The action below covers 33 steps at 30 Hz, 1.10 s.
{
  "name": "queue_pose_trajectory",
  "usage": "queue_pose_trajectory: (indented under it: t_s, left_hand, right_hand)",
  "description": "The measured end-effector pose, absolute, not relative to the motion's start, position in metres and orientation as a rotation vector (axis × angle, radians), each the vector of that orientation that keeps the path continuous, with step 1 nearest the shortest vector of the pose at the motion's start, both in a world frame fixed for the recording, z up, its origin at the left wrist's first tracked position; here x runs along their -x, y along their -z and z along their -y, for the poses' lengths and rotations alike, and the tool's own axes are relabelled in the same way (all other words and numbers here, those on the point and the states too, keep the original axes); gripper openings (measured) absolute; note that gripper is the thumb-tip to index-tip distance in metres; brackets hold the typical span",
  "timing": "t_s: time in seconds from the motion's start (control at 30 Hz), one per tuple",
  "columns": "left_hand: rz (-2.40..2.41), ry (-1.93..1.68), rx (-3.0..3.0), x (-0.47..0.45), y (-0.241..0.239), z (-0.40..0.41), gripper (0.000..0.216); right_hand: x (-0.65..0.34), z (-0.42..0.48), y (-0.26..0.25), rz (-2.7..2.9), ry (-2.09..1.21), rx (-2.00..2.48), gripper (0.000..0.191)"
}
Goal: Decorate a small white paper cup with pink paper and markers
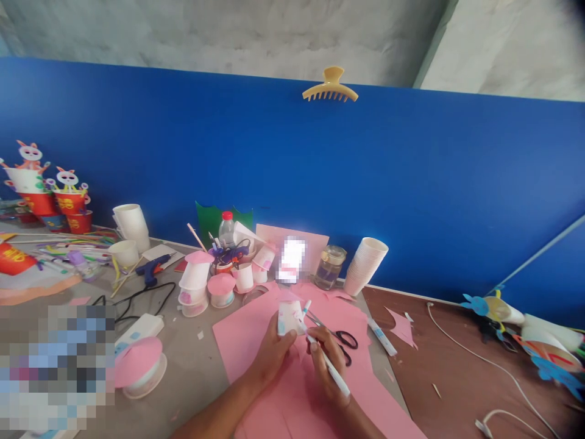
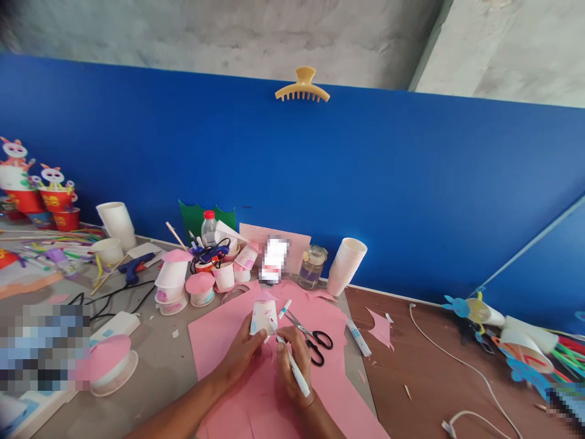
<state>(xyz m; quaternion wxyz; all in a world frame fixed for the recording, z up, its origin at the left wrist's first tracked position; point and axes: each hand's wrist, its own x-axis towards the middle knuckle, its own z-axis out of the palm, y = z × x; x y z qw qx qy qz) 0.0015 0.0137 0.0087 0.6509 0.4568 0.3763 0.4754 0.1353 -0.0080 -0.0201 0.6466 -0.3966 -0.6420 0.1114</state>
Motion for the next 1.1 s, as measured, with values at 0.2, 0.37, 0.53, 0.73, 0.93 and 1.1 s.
queue_pose_trajectory:
  t_s: [0.2,0.37,0.53,0.73,0.93,1.1]
  left_hand:
    - [-0.855,-1.083,-1.02,-0.001,-0.0072,-0.0135,0.026]
    - [-0.845,-1.082,-0.994,-0.002,-0.013,-0.0113,0.027]
    - [-0.837,-1.093,-0.979,-0.0015,-0.0114,-0.013,0.034]
    - [-0.829,-1.09,-0.98,-0.0006,-0.0068,-0.0142,0.041]
    - [-0.819,-1.086,-0.976,-0.001,-0.0089,-0.0131,0.035]
    - [-0.833,-1.11,-0.952,-0.0014,-0.0052,-0.0154,0.04]
  right_hand:
    - [-0.1384,0.0076,0.0241,1.473,-0.287,0.913,0.015]
    - [-0.14,0.0085,0.0238,1.461,-0.283,0.94,0.015]
    - [-0.1405,0.0096,0.0212,1.521,-0.262,0.912,0.016]
    - [-0.139,0.0083,0.0237,1.448,-0.288,0.959,0.014]
    - [-0.1398,0.0085,0.0228,1.406,-0.314,0.954,0.012]
    - [-0.1415,0.0092,0.0208,1.399,-0.348,0.972,0.013]
